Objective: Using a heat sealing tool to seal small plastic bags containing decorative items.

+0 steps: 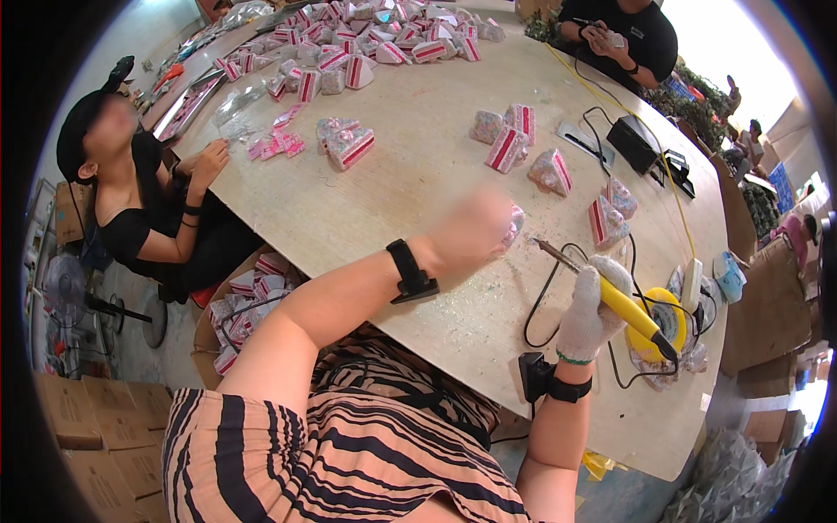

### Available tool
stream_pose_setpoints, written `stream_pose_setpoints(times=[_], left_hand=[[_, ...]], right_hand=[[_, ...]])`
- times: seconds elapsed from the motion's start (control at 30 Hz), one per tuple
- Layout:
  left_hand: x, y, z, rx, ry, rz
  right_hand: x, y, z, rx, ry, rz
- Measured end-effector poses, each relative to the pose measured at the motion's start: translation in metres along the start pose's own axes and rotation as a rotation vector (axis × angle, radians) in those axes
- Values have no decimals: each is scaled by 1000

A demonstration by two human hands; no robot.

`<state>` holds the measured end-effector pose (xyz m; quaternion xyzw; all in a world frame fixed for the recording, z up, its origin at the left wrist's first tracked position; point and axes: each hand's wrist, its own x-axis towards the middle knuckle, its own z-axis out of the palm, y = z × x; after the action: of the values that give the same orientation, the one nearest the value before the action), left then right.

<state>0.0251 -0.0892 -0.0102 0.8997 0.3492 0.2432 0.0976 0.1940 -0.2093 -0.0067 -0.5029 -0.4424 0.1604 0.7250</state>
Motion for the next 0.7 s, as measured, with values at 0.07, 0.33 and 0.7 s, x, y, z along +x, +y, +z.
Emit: stream_pose_setpoints(times=[0.07, 0.33, 0.7], left_hand=[[-2, -11, -8, -54, -7, -20], [-55, -75, -57, -264, -61, -339], [-265, -112, -226, -245, -422, -1279]], right_hand=[[2, 7, -5, -8, 48, -39], [-6, 16, 1, -134, -2, -170], [14, 0, 10, -206, 285, -177]])
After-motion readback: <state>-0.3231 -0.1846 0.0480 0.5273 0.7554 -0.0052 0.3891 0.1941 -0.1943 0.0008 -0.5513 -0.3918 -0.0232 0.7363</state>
